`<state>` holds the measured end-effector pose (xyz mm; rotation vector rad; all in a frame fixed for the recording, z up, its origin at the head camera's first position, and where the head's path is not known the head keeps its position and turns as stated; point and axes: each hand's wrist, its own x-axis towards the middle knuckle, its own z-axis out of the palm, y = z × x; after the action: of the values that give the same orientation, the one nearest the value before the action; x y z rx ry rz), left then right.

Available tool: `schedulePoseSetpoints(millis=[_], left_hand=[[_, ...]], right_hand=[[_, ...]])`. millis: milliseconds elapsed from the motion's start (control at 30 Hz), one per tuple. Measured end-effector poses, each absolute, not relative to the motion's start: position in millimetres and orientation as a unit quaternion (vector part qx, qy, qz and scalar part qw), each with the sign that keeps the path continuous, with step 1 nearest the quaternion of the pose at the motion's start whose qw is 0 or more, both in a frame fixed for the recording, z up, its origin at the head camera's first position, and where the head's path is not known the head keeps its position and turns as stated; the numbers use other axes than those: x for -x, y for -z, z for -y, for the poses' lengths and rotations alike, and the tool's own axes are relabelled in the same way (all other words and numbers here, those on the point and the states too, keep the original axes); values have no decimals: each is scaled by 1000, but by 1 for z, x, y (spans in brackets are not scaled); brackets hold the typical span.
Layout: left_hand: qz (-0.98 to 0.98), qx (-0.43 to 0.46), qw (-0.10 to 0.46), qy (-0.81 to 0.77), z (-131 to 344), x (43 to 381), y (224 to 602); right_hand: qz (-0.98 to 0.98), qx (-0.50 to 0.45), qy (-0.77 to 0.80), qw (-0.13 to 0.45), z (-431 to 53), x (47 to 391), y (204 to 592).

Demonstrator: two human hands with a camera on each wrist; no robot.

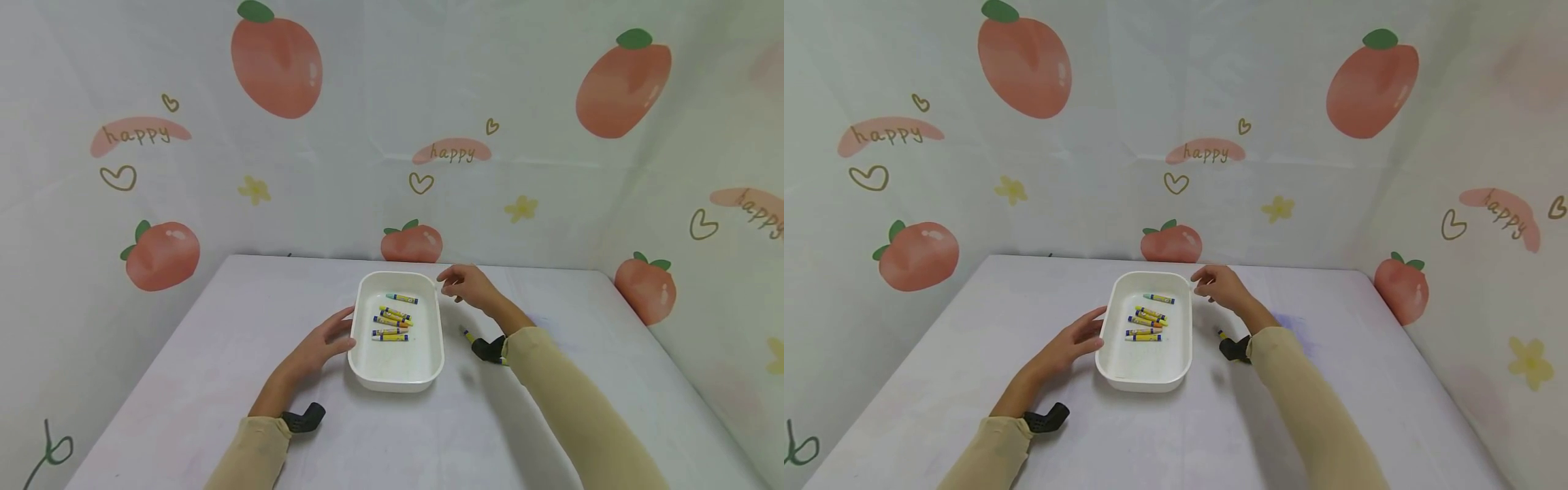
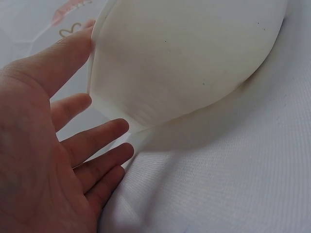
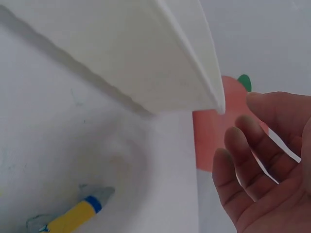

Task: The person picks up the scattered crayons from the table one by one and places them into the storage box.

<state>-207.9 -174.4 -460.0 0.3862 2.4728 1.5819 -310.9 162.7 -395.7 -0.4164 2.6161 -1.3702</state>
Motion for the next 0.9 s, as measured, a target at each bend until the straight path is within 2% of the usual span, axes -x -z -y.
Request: schedulePoseSetpoints(millis=[900], left_hand=[[-836,-130,90,-525,175,211,463]], right_hand=[[-883,116,413,193,-208,296,432]])
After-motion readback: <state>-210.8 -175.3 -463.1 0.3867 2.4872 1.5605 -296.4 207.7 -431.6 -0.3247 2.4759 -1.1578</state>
